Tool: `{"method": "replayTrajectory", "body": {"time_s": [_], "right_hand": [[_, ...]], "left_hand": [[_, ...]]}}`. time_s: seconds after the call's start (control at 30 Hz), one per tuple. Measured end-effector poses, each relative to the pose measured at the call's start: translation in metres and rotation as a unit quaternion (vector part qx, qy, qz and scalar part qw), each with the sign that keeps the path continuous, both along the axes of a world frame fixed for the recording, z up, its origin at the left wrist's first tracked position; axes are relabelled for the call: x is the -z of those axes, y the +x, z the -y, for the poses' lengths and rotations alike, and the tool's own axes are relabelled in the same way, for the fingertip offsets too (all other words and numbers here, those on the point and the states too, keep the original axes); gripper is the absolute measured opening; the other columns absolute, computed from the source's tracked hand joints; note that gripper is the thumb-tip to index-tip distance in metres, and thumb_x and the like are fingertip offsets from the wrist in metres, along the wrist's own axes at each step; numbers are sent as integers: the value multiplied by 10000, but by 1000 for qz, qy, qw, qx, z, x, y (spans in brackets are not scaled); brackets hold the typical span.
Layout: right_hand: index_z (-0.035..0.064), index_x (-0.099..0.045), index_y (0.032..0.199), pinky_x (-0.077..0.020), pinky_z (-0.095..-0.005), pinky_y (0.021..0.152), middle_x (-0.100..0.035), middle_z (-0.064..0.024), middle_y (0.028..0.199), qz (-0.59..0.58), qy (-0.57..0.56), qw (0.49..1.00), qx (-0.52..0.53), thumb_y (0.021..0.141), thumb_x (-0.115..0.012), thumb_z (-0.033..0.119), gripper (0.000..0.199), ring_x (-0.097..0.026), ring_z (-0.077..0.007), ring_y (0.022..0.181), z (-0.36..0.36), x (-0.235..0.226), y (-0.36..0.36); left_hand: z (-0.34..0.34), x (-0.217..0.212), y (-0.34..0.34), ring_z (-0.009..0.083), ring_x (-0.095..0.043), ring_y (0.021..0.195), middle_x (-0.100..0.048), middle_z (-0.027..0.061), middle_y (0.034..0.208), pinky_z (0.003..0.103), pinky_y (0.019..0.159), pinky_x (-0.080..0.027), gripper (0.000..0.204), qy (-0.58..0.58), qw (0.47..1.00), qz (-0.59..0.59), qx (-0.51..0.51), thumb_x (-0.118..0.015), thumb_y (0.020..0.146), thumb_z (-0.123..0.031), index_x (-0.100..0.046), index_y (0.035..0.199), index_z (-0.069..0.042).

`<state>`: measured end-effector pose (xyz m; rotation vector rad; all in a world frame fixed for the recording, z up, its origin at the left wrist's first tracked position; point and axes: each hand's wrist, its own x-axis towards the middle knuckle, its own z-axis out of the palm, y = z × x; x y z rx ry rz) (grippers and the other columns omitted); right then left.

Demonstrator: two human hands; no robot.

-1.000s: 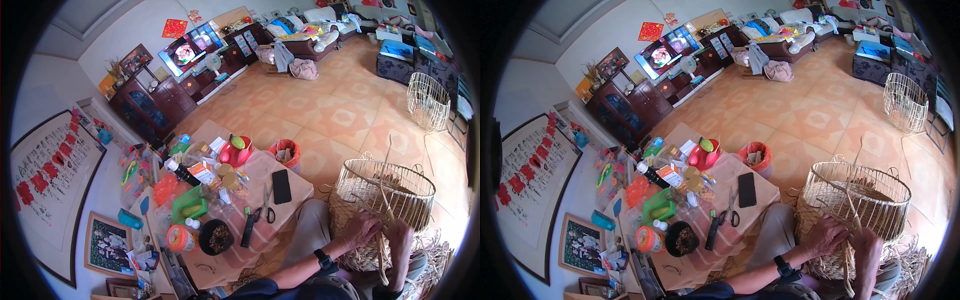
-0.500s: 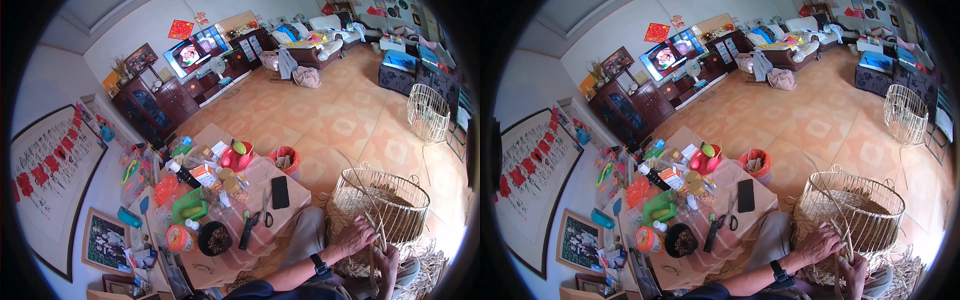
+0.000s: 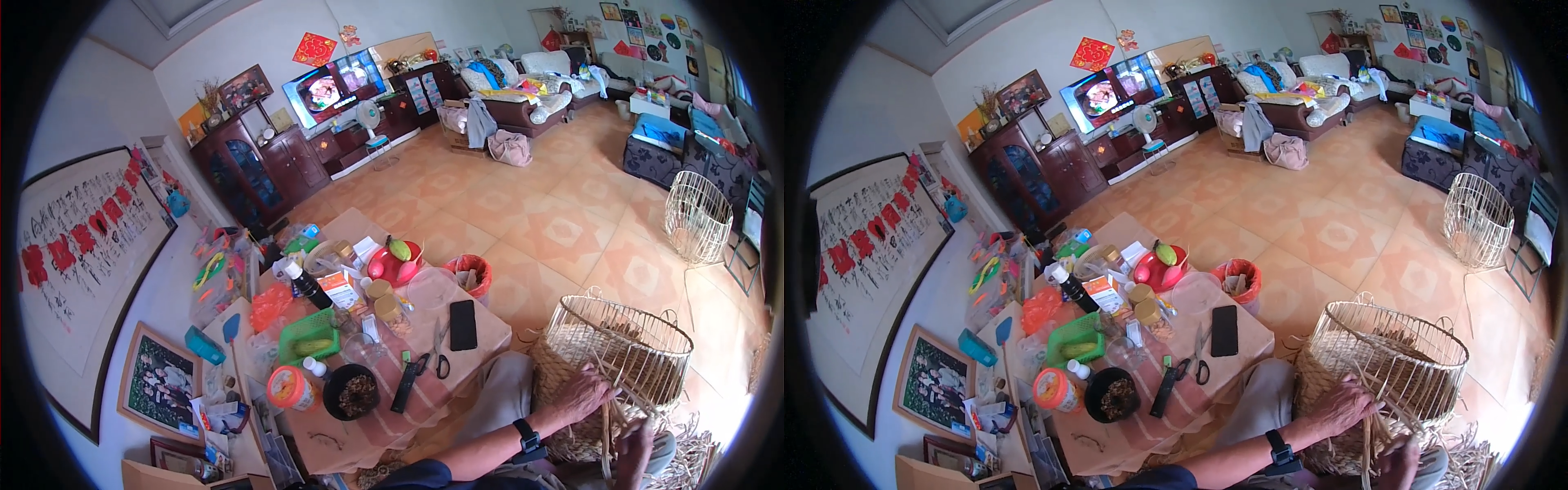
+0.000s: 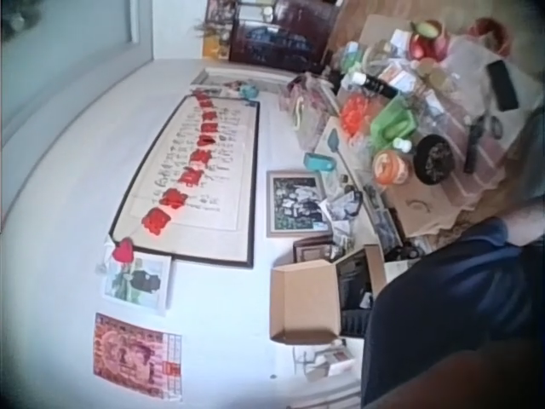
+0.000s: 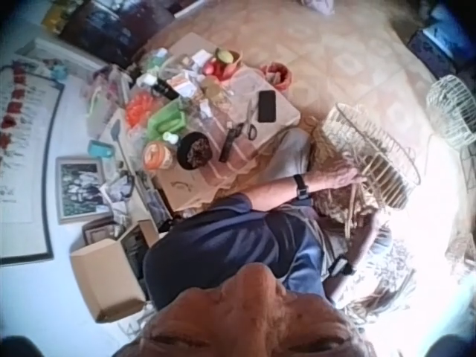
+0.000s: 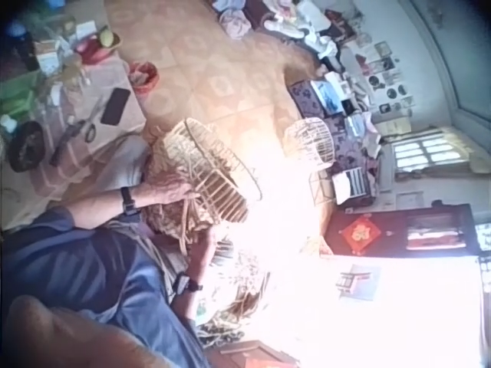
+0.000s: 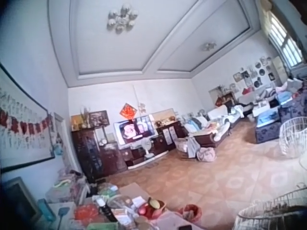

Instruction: The recorder is weaving bamboo or straw strips into a basket.

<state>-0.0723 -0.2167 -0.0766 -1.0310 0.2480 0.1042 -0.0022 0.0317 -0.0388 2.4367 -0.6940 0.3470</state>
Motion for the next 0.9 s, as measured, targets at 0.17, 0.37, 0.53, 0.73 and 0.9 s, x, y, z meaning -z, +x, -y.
{"method": "replayTrajectory", "body": {"time_s": [0.17, 0.37, 0.53, 0.73, 0.9], "right_hand": [[44, -669, 1160, -412, -308, 662, -669, -77, 1045, 68, 186, 978, -61, 1062, -606, 299, 281, -480, -143, 729, 34, -19, -31], [59, -648, 949, -398, -243, 533, -608, -22, 797, -22, -319, 924, -211, 992, -712, 216, 175, -525, -103, 633, 20, -66, -45], [40, -663, 1180, -471, -317, 776, -684, -77, 994, 45, 143, 988, -42, 1074, -583, 274, 269, -550, -135, 804, 100, -19, -41], [5, -679, 1168, -517, -295, 745, -711, -120, 1164, 117, -205, 967, 96, 1051, -624, 219, 249, -604, -180, 804, 168, 16, -37], [-21, -667, 1224, -564, -335, 816, -687, -141, 1233, 82, -516, 853, 0, 1022, -665, 178, 284, -676, -222, 934, 148, 18, -43]], "left_hand": [[5, -5, 0, 305, -660, 797, -650, 127, 718, 474, 1021, -443, 432, -2, 998, 71, 2, -487, 1076, -293, -686, 772, -59], [5, 8, 1, 305, -657, 743, -633, 127, 674, 467, 999, -455, 437, -21, 993, 115, -10, -498, 1073, -284, -676, 740, -63], [3, 15, 8, 309, -651, 744, -630, 127, 660, 454, 956, -470, 441, 19, 990, 137, 1, -507, 1073, -294, -678, 739, -62], [-3, -1, 7, 297, -644, 766, -637, 106, 710, 458, 919, -471, 358, 7, 999, 34, 29, -490, 1079, -284, -695, 875, -73], [-11, -10, 4, 292, -653, 799, -644, 89, 736, 466, 909, -465, 376, 25, 999, -4, 41, -467, 1092, -288, -707, 885, -86]]}}
